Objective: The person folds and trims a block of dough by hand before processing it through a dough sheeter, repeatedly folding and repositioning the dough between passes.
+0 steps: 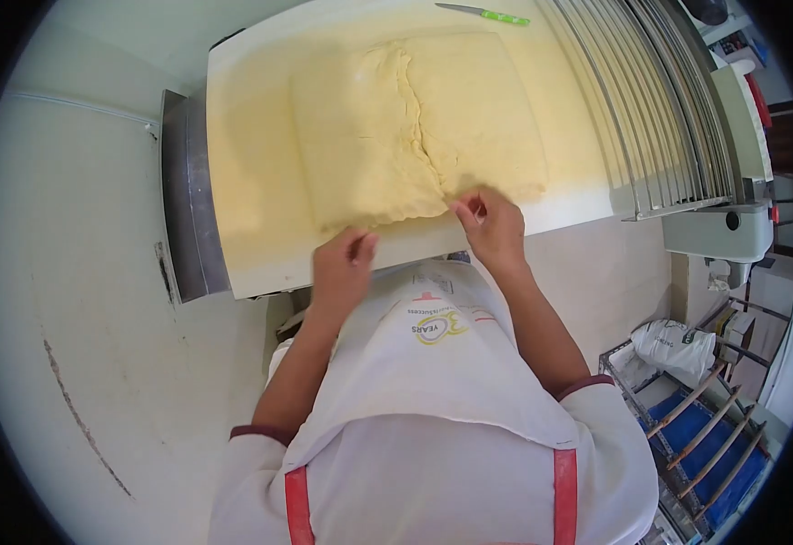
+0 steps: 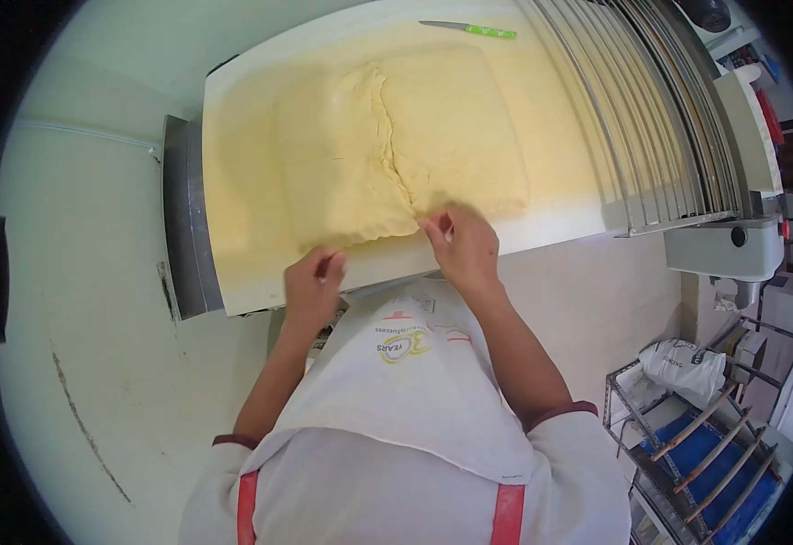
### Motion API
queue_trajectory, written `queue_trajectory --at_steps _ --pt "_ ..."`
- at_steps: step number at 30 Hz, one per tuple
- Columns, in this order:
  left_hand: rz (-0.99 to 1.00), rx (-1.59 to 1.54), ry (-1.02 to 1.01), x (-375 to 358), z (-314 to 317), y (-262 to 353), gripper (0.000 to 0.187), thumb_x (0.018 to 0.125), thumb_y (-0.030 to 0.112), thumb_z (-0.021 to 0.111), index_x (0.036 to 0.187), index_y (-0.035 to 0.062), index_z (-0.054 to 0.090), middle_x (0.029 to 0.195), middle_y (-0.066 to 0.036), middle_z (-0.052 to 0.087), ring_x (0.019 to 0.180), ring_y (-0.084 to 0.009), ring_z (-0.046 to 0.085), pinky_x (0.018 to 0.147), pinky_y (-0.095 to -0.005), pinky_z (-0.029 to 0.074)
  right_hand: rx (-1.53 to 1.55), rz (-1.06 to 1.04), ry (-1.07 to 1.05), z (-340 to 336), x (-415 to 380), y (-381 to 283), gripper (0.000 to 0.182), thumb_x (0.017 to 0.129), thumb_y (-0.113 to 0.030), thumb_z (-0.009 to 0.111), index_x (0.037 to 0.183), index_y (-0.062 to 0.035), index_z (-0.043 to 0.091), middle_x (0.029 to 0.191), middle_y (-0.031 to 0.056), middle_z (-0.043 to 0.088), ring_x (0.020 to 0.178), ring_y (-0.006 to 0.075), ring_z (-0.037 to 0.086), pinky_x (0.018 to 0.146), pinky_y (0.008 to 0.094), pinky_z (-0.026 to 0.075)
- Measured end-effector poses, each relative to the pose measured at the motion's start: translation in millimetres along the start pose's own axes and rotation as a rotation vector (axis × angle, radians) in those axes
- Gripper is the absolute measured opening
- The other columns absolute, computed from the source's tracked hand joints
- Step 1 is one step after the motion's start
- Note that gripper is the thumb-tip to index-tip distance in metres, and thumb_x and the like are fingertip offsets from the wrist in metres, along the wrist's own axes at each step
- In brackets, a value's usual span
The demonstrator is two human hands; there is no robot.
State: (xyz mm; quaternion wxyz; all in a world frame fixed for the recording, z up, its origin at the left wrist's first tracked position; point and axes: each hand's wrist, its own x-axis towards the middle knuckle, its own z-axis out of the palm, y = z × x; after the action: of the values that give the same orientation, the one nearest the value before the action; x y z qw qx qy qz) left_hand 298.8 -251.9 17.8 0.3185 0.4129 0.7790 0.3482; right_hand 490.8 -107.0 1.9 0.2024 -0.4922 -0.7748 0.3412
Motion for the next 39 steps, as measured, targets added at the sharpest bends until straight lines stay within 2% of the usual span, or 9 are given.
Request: queue_trajectory --at_steps 1,3,6,12,18,24,30,34,39 --pt "0.303 0.056 0.051 8 15 9 0.039 0.089 0.023 0.065 0.114 -0.0057 0.060 0.112 -0.021 0.064 0.105 -0.0284 0.063 0.089 -0.0395 0.050 -0.036 -0.170 0.169 1 8 -8 0.020 0.080 -0.025 0.073 0.087 -0.0090 0.064 0.075 0.0061 0.061 0.075 0.0259 0.055 0.070 0.0397 0.040" --pt "0.618 0.471 0.122 30 39 36 0.058 0.091 0.032 0.059 0.132 -0.0076 0.047 0.138 -0.028 0.044 0.133 -0.0349 0.041 0.107 -0.0483 0.034 -0.150 -0.204 0.181 8 20 -12 0.021 0.080 -0.027 0.073 0.087 -0.0102 0.064 0.077 0.0048 0.061 0.077 0.0257 0.055 0.073 0.0405 0.038" --pt "0.539 0.596 0.058 48 62 32 0.070 0.089 0.032 0.059 0.141 -0.0073 0.034 0.149 -0.028 0.028 0.142 -0.0355 0.025 0.113 -0.0502 0.022 -0.262 -0.232 0.147 14 31 -4 0.023 0.080 -0.030 0.072 0.089 -0.0110 0.064 0.077 0.0037 0.061 0.079 0.0255 0.054 0.075 0.0415 0.037" --pt "0.551 0.531 -0.006 56 43 29 0.066 0.092 0.035 0.054 0.140 -0.0060 0.037 0.149 -0.023 0.033 0.140 -0.0323 0.031 0.115 -0.0485 0.020 -0.193 -0.264 0.180 6 32 -8 0.015 0.081 -0.023 0.070 0.087 -0.0113 0.064 0.078 0.0027 0.062 0.078 0.0254 0.055 0.074 0.0416 0.037" --pt "0.589 0.617 0.142 83 51 29 0.054 0.096 0.029 0.047 0.137 -0.0057 0.041 0.147 -0.021 0.038 0.138 -0.0311 0.035 0.114 -0.0494 0.021 -0.215 -0.285 0.140 22 55 -10 0.017 0.080 -0.022 0.071 0.091 -0.0107 0.065 0.077 0.0031 0.062 0.077 0.0254 0.055 0.074 0.0414 0.037" --pt "0.506 0.380 -0.097 95 15 35 0.052 0.098 0.029 0.042 0.139 -0.0038 0.040 0.149 -0.019 0.036 0.139 -0.0298 0.034 0.114 -0.0494 0.021 -0.070 -0.333 0.214 14 60 -19 0.013 0.080 -0.018 0.070 0.086 -0.0084 0.063 0.074 0.0057 0.061 0.076 0.0275 0.055 0.072 0.0407 0.038" --pt "0.604 0.660 0.092 117 35 29 0.046 0.096 0.021 0.044 0.136 -0.0029 0.045 0.147 -0.016 0.040 0.137 -0.0258 0.038 0.115 -0.0471 0.022 -0.155 -0.397 0.229 38 87 -18 0.014 0.079 -0.016 0.071 0.085 -0.0071 0.062 0.072 0.0080 0.059 0.074 0.0286 0.056 0.071 0.0411 0.039" --pt "0.554 0.647 -0.047 122 16 40 0.048 0.100 0.026 0.039 0.139 -0.0012 0.042 0.149 -0.015 0.037 0.138 -0.0254 0.035 0.116 -0.0479 0.020 -0.004 -0.288 0.105 28 87 -20 0.012 0.080 -0.015 0.069 0.084 -0.0066 0.060 0.073 0.0100 0.059 0.074 0.0298 0.056 0.071 0.0419 0.039" --pt "0.630 0.656 0.113 141 23 32 0.047 0.101 0.028 0.036 0.137 -0.0006 0.044 0.147 -0.014 0.040 0.136 -0.0256 0.038 0.116 -0.0480 0.020 -0.145 -0.317 0.250 38 106 -29 0.013 0.081 -0.014 0.068 0.088 -0.0057 0.059 0.073 0.0108 0.059 0.073 0.0306 0.055 0.071 0.0426 0.039"
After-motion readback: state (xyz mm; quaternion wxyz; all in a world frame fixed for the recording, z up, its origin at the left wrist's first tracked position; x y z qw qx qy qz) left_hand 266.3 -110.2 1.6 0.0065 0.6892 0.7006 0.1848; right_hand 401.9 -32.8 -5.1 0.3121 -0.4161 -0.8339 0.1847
